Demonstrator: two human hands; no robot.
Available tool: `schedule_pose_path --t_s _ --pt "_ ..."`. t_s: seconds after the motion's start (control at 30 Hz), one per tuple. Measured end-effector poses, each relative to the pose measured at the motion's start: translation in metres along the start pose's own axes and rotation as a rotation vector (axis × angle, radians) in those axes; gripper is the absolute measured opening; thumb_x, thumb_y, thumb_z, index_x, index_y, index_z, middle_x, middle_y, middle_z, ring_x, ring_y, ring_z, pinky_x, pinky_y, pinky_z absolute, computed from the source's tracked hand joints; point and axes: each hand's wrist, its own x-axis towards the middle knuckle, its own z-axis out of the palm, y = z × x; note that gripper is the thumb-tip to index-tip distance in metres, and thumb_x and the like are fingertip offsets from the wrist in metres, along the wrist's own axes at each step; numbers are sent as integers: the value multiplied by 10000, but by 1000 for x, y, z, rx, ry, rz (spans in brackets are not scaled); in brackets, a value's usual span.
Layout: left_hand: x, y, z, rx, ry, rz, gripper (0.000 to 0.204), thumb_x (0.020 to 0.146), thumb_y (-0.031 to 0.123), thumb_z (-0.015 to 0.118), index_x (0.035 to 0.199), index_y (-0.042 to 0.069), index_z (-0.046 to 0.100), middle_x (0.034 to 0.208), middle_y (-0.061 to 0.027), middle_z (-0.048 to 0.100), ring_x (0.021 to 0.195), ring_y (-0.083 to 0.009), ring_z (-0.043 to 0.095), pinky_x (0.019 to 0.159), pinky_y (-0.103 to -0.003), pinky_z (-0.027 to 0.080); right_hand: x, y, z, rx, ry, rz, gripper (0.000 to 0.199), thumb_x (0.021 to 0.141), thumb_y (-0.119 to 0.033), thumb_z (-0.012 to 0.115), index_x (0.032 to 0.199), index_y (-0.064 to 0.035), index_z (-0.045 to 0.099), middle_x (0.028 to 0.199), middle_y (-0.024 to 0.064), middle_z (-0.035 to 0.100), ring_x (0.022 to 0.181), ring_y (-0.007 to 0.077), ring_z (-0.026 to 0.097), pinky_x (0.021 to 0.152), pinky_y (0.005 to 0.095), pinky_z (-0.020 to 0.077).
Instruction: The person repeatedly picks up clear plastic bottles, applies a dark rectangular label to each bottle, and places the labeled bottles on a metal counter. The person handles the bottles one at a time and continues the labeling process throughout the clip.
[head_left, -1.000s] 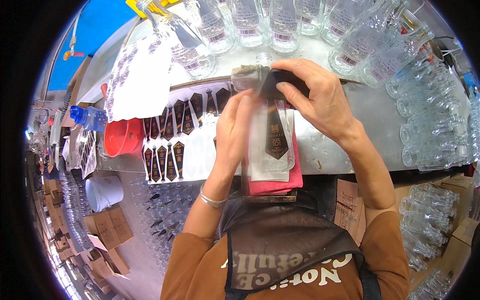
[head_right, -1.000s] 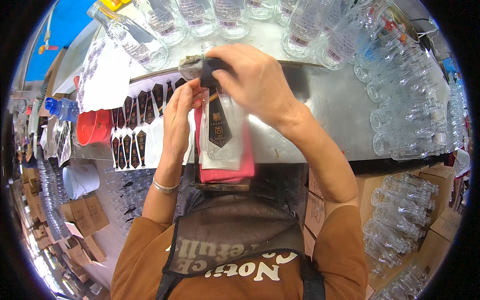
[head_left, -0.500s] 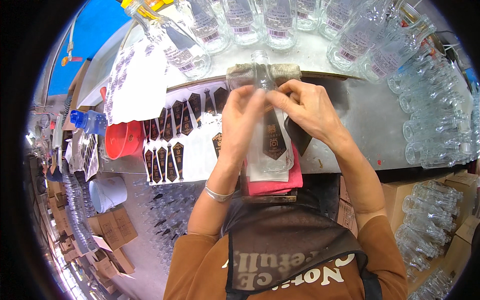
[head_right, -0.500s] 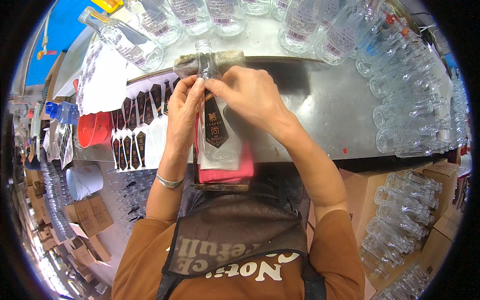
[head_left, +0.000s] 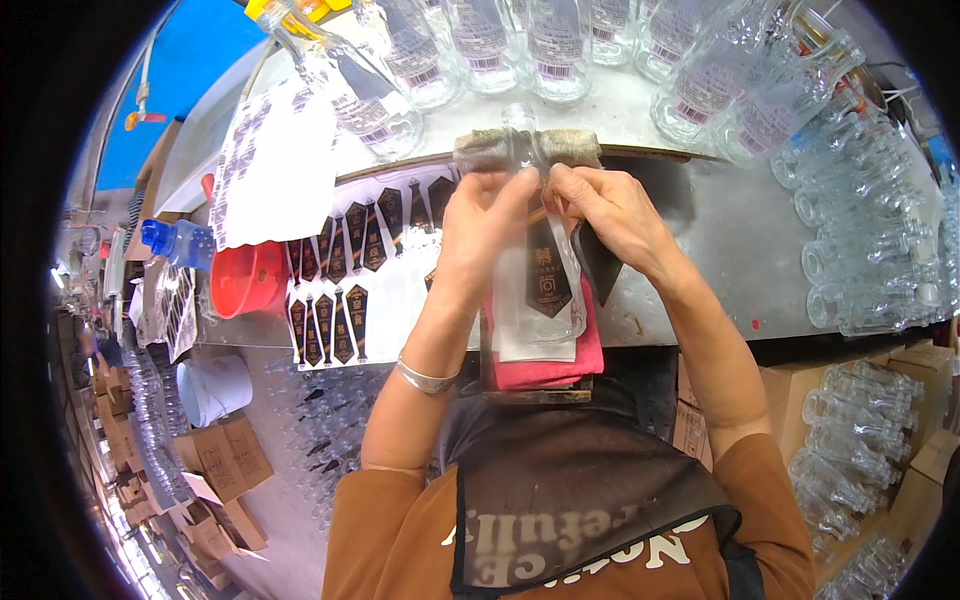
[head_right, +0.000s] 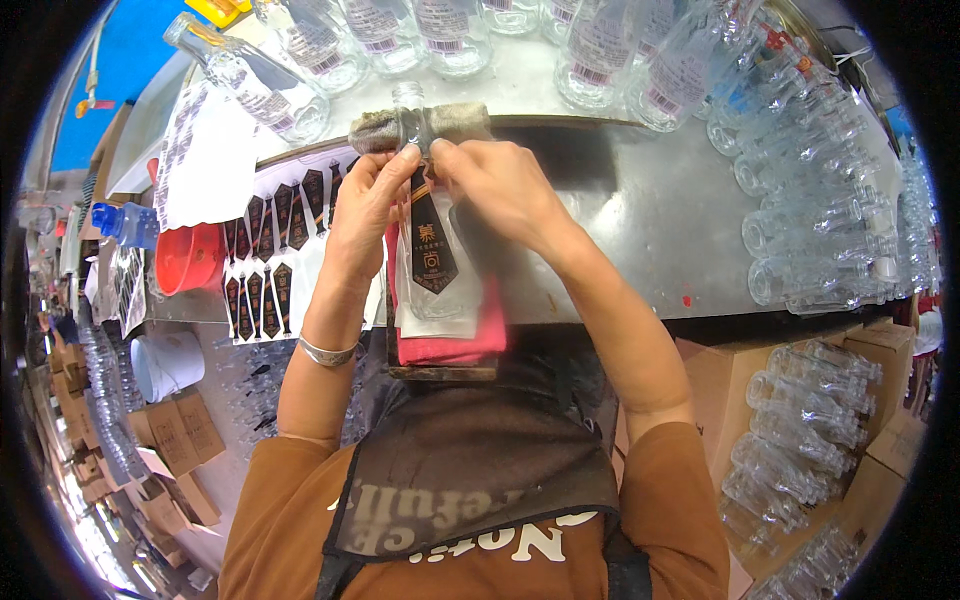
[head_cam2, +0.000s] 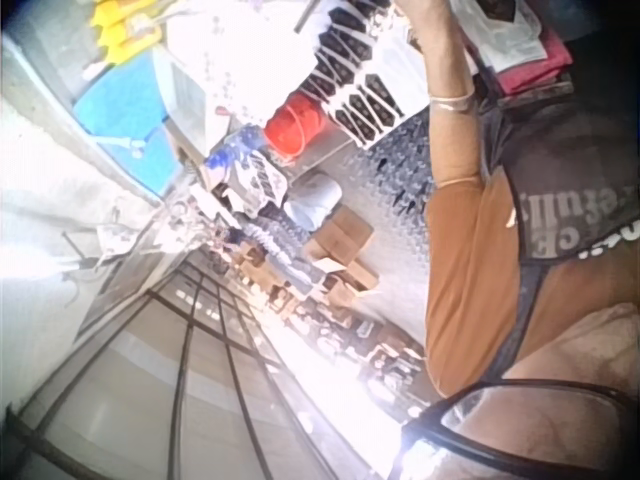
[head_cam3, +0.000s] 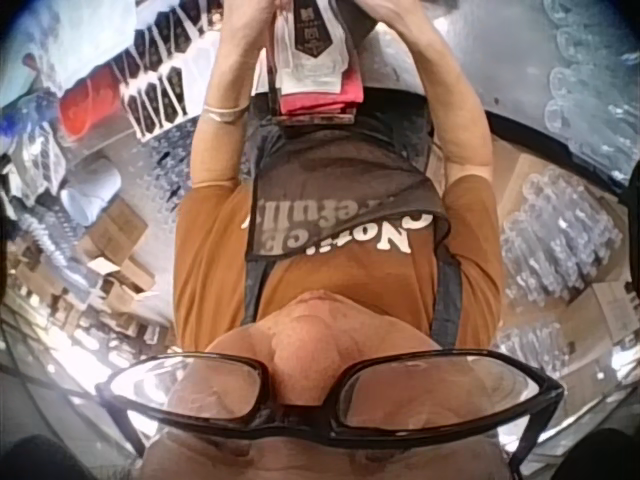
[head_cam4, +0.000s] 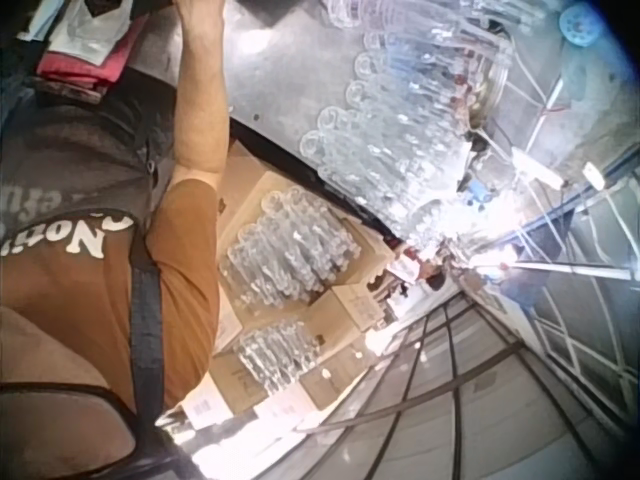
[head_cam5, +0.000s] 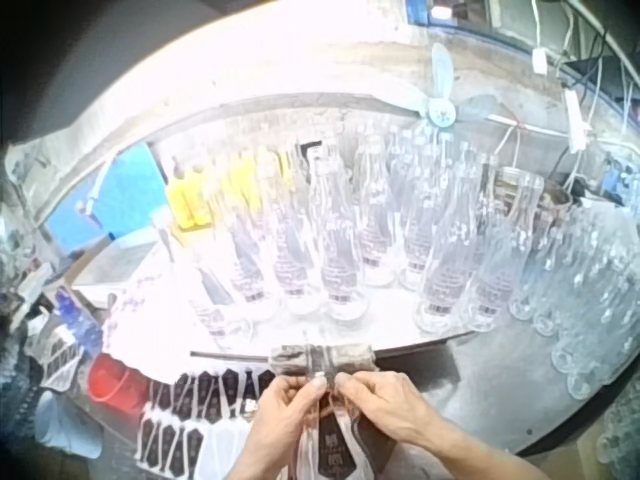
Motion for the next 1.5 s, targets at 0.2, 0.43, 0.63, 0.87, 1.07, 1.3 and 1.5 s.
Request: schedule_pose_path --t_s 0.2,0.43,0.63,0.87,1.07,1.3,1.5 --pt "12 -21 1 85 77 111 536 952 363 728 1181 -92 561 898 -50 636 752 -71 589 642 -208 470 -20 15 -7 432 104 173 551 1069 -456 489 1012 38 728 943 55 709 874 121 606 835 262 475" --pt "2 -10 6 76 83 109 499 950 347 736 1167 -75 579 904 -50 640 766 -70 607 632 -206 472 -50 11 -16 745 190 115 316 1038 -253 587 1211 0 663 1037 20 675 966 71 617 874 246 514" --pt "3 -16 9 155 112 186 523 969 359 716 1206 -80 557 964 -79 655 807 -101 639 726 -219 534 -55 12 -15 806 230 59 309 984 -131 627 1267 -5 614 1065 33 671 960 97 651 862 258 550" --pt "-5 -39 4 -184 -30 210 476 1040 351 605 1266 -61 524 1095 -58 610 1012 -95 595 865 -257 511 -35 -11 -5 443 272 -177 309 958 -80 659 1259 -10 641 1095 43 678 970 94 633 885 245 521" --pt "-21 -16 -2 -279 -15 46 489 1066 414 523 1313 -8 540 1179 -75 620 1059 -155 622 922 -305 509 -1 -39 -11 -214 376 -521 259 917 -31 665 1175 -16 685 1041 69 702 875 96 661 777 260 552" --pt "-40 -14 -12 -224 43 147 496 1066 339 533 1390 -33 485 1317 -145 598 1195 -216 609 1003 -366 501 4 -64 -1 -495 329 -831 181 821 -28 652 999 -42 686 909 129 664 880 333 630 782 403 534" --pt "-72 -43 -44 -87 -118 299 823 854 132 745 1531 -48 314 1498 -192 450 1376 -264 463 1127 -383 394 -50 -62 5 -348 -55 -791 305 735 57 735 1017 -58 707 1008 90 707 940 276 656 804 372 546"
